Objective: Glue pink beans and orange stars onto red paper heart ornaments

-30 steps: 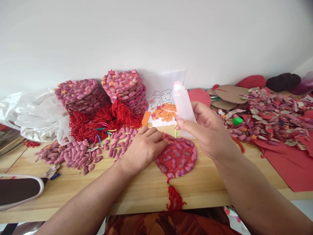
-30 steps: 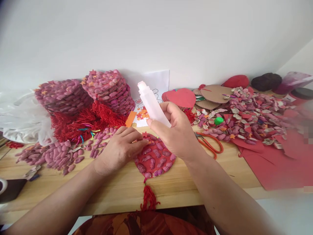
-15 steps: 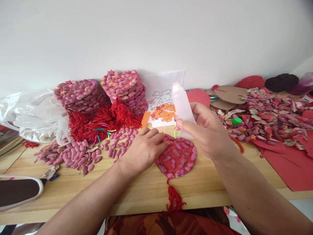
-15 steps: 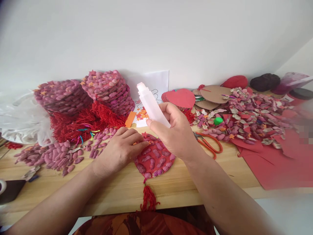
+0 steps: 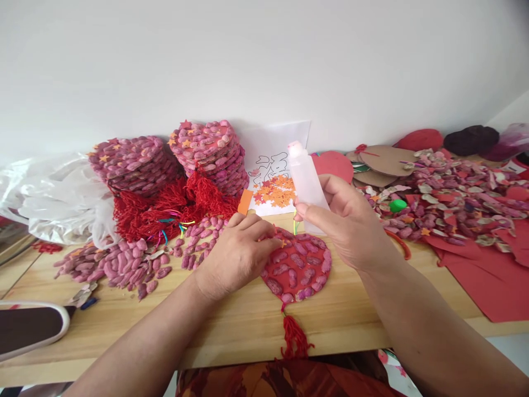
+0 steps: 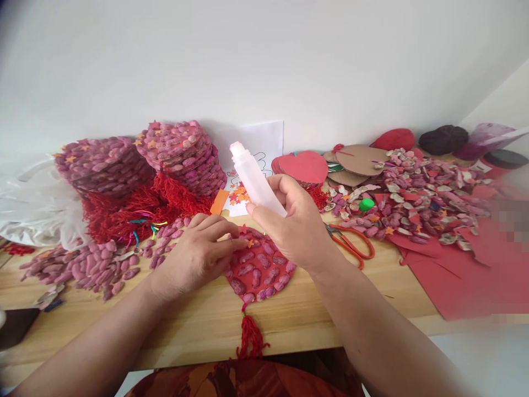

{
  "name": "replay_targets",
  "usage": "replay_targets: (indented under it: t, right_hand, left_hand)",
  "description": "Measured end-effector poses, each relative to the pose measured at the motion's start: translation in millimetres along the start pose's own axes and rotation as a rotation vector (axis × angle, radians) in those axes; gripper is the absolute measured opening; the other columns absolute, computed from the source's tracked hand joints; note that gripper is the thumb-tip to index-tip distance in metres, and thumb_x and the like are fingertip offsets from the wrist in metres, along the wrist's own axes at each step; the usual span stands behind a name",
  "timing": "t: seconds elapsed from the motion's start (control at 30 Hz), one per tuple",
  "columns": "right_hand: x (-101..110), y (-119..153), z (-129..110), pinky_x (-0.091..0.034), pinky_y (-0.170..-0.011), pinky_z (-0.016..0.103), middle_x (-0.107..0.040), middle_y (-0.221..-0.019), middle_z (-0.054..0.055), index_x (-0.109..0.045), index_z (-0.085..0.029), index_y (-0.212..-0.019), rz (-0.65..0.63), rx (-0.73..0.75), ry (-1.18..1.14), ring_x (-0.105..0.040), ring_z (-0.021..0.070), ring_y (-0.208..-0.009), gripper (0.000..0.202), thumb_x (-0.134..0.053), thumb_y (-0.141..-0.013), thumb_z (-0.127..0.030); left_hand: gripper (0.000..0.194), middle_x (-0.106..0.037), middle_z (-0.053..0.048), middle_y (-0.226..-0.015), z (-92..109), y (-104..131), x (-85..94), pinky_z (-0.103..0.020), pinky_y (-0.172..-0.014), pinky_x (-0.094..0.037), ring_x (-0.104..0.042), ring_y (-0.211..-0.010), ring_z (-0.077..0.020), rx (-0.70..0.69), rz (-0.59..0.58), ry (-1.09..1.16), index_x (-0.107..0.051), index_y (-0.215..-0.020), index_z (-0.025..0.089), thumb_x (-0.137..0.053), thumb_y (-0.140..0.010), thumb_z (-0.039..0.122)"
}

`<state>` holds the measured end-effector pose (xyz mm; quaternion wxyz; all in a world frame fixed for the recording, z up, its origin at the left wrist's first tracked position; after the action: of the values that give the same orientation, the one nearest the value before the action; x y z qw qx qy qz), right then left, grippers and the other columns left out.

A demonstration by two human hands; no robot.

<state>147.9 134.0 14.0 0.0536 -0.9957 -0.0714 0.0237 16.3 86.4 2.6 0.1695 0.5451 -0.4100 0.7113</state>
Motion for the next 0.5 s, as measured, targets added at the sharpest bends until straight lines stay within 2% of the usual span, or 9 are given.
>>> replay_targets:
  t: [0.37, 0.5]
  right_hand:
    - [1.7, -0.4, 0.4, -0.042, -0.062, 0.030, -0.059, -0.082, -0.002, -0.059, -0.023, -0.094, 0.003, 0.016, -0.010, -0.055, 0.0148, -0.073, 0.015, -0.070, -0.083, -0.023]
    - [1.4, -0.5, 1.5, -0.042, -0.060, 0.030, -0.059, -0.080, -0.002, -0.058, -0.024, -0.093, 0.001, -0.002, -0.003, -0.056, 0.0155, -0.071, 0.016, -0.070, -0.083, -0.024]
  left_hand:
    - [0.019, -0.069, -0.005, -0.100, 4.6, -0.6, -4.8, -0.037, -0.075, -0.034, -0.056, -0.092, -0.0203, -0.055, -0.053, -0.030, -0.073, -0.106, 0.026, -0.057, -0.096, 0.023]
    - [0.020, -0.068, -0.005, -0.099, 1.3, 0.1, -3.3, -0.036, -0.075, -0.034, -0.055, -0.092, -0.0196, -0.035, -0.042, -0.006, -0.074, -0.105, 0.027, -0.057, -0.096, 0.021]
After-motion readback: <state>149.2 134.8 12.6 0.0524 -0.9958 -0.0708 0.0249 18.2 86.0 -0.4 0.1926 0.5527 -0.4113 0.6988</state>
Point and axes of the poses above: each hand's wrist, its own y-axis away from the middle knuckle, its own x-axis out of the back of the hand, z = x × y, the point moved 9 cm from there along -y, towards the middle knuckle
